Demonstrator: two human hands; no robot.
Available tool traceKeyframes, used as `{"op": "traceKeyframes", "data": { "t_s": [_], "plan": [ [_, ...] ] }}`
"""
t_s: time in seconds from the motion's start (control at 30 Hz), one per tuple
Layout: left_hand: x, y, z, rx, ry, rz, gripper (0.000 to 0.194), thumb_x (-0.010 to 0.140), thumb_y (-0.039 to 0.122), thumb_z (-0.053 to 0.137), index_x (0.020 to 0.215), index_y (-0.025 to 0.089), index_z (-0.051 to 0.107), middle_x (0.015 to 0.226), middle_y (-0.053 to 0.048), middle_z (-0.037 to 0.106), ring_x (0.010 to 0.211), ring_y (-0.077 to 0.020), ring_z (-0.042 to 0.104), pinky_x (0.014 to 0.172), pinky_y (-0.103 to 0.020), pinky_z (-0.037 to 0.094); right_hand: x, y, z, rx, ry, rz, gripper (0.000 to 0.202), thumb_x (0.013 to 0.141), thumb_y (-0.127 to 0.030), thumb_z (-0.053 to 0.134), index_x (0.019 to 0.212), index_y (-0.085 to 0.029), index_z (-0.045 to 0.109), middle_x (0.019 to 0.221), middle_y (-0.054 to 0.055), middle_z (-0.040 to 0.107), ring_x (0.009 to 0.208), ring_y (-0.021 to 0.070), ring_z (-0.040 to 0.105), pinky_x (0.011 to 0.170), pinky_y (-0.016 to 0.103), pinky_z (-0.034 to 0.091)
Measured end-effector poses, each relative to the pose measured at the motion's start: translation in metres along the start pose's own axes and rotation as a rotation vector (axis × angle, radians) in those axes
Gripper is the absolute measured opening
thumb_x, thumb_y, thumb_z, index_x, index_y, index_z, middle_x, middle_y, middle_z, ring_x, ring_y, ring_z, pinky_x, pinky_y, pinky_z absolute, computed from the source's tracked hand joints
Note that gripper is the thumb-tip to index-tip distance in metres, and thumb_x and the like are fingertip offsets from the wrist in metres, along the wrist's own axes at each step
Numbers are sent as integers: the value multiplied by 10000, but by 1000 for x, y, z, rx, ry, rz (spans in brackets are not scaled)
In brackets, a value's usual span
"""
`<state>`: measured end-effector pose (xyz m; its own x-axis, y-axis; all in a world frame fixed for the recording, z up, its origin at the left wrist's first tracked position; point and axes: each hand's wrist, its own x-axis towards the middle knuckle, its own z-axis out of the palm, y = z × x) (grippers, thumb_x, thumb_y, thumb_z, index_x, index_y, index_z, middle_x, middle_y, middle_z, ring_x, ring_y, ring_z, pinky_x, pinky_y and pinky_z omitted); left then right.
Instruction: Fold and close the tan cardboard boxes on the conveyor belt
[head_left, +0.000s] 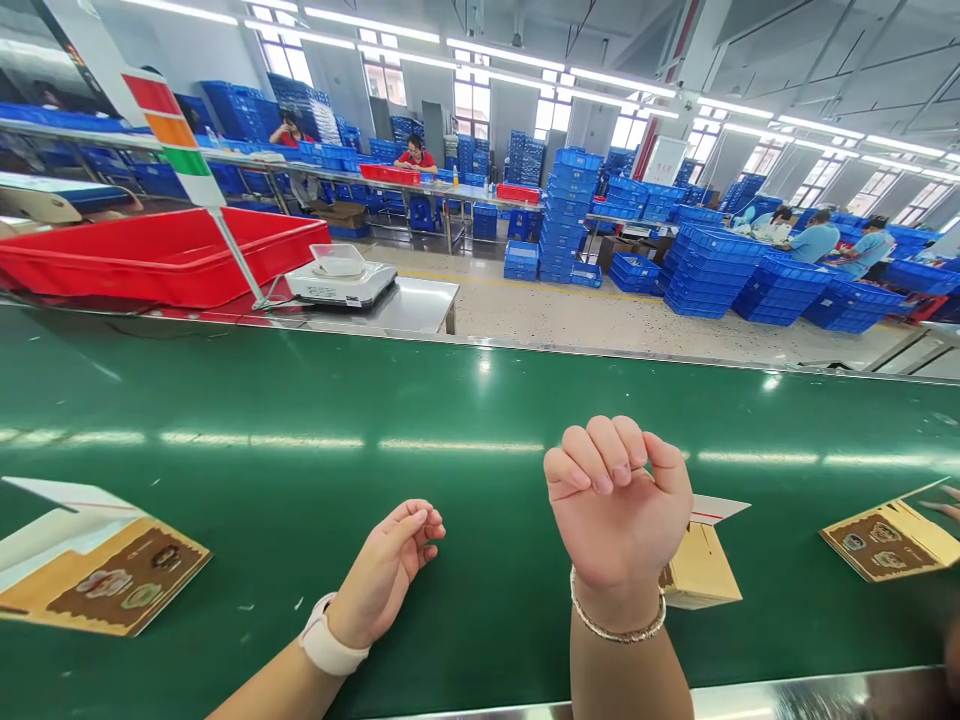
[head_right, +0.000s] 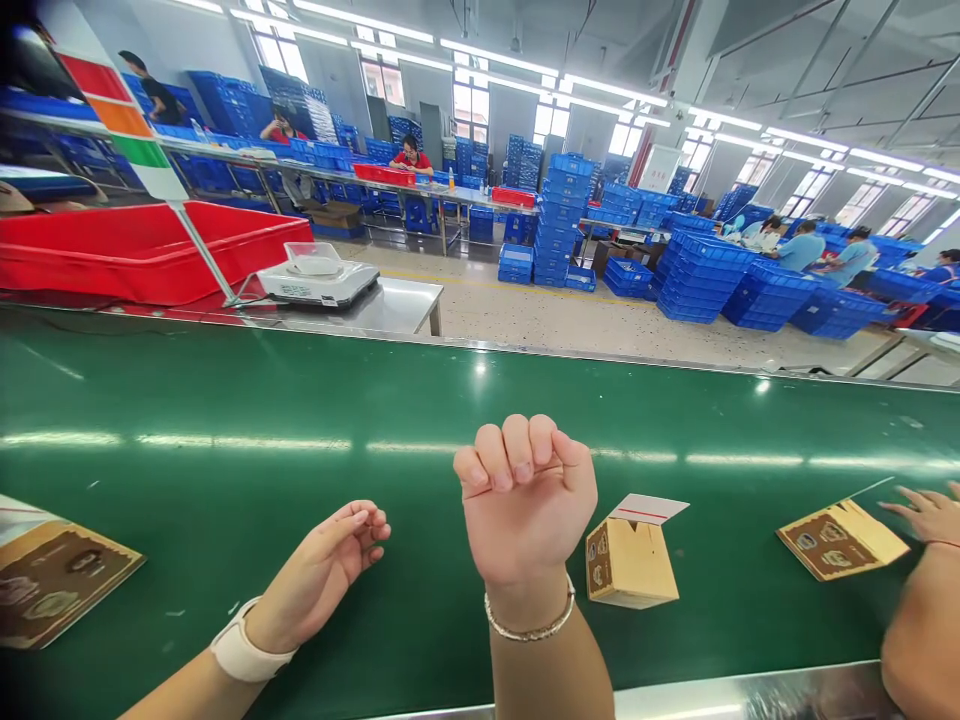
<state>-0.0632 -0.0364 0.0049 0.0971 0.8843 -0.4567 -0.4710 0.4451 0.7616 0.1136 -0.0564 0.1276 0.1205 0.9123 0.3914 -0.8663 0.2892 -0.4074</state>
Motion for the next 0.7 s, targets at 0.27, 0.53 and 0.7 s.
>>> {"op": "traceKeyframes", "data": {
  "t_s": [0.27, 0.53, 0.7],
  "plan": [
    [-1, 2, 3, 9, 19, 4, 417, 406, 360, 840, 664, 171, 573, 660, 15, 591, 647, -123, 543, 534, -211, 456, -7, -4, 3, -11, 154, -1, 352, 735, -182, 602, 582, -188, 286, 535, -72, 338, 565, 89, 518, 583, 174, 516],
    [0, 2, 4, 2, 28, 21, 392, 414, 347, 825, 658, 169, 576, 659, 13, 594, 633, -123, 546, 524, -213, 446, -8, -7, 0, 2, 195, -25, 223, 710, -152, 644, 585, -189, 464, 537, -68, 477, 736, 135, 670, 644, 188, 562],
    [1, 1, 4, 7, 34, 17, 414, 392, 356, 831, 655, 170, 570, 657, 16, 594, 634, -121, 545, 527, -210, 448, -9, -8, -2, -40, 213, -41, 222, 733, -174, 619, 589, -197, 451, 525, -66, 445, 788, 149, 683, 651, 186, 560]
  ]
}}
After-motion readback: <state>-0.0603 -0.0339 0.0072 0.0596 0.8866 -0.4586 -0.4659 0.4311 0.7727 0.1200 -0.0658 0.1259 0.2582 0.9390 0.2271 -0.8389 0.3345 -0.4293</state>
